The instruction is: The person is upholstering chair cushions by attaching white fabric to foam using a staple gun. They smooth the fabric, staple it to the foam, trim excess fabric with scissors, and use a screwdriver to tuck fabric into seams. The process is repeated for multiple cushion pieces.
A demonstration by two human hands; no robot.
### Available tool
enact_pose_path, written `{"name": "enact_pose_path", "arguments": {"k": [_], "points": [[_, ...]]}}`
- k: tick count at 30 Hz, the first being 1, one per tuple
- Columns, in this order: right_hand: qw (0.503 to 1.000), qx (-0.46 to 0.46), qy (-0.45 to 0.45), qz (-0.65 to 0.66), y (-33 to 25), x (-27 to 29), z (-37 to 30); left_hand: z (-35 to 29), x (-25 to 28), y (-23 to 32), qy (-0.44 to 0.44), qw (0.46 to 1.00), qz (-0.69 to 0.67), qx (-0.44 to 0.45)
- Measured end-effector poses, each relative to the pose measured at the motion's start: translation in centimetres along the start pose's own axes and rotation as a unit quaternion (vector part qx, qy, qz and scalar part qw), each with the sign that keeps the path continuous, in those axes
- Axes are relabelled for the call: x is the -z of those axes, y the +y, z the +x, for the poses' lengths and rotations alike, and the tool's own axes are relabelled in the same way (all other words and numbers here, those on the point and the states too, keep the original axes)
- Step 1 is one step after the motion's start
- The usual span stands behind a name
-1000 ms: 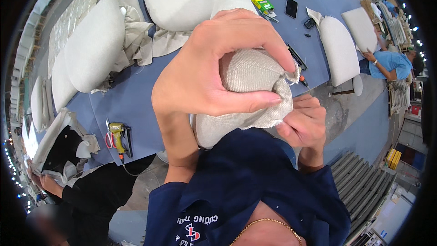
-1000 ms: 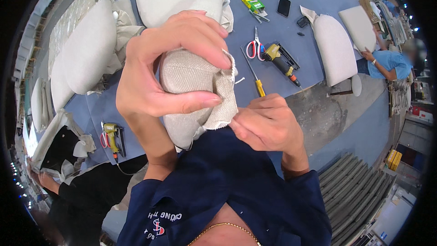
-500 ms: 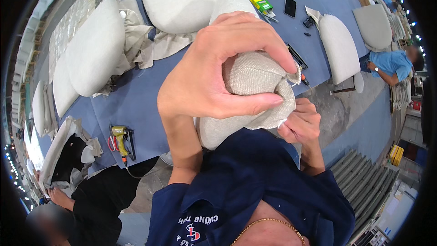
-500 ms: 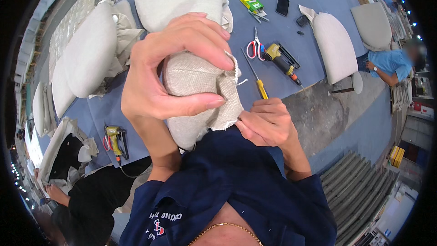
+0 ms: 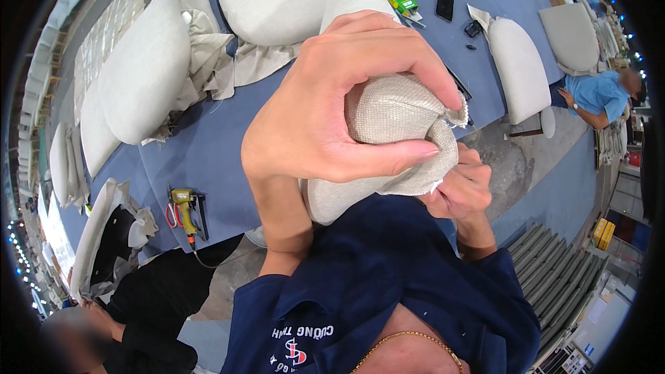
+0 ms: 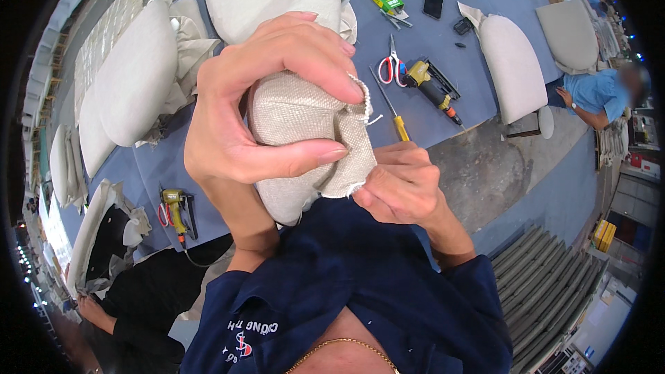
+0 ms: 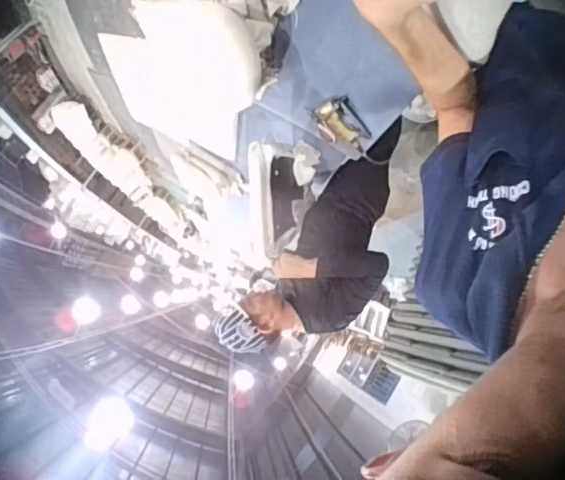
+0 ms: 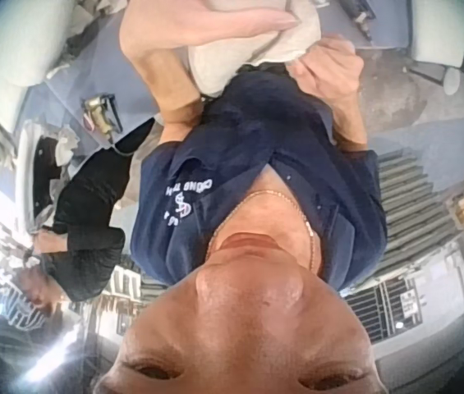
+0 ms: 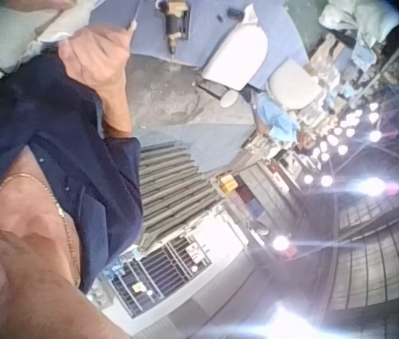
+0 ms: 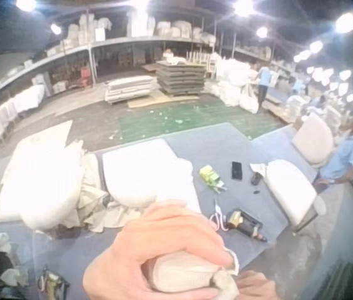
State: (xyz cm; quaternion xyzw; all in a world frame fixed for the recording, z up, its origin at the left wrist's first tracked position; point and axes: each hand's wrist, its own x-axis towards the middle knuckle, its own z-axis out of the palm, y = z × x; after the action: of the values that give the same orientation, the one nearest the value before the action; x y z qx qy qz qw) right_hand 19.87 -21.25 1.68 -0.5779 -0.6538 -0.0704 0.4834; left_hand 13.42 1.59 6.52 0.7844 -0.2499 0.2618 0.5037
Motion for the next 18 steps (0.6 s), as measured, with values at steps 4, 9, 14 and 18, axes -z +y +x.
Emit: {"name": "enact_pose_path", "arguments": {"k": [4, 9, 14, 18], "points": [[1.000, -0.005, -0.004, 0.001, -0.1, 0.1, 0.3, -0.3, -0.3, -0.4, 0.016, 1.000, -0.025, 0.000], [0.999, -0.035, -0.006, -0.010, -0.9, 0.2, 0.5, -0.6, -0.5, -0.3, 0.017, 0.999, -0.030, -0.002], [0.997, -0.065, 0.008, 0.042, -1.2, -0.2, 0.6, -1.0, -0.2, 0.6, 0.013, 1.000, -0.001, 0.016], [0.992, -0.091, 0.002, 0.085, -1.4, -0.3, 1.6, -1.1, 0.3, 0.6, 0.005, 1.000, -0.006, 0.025]]}}
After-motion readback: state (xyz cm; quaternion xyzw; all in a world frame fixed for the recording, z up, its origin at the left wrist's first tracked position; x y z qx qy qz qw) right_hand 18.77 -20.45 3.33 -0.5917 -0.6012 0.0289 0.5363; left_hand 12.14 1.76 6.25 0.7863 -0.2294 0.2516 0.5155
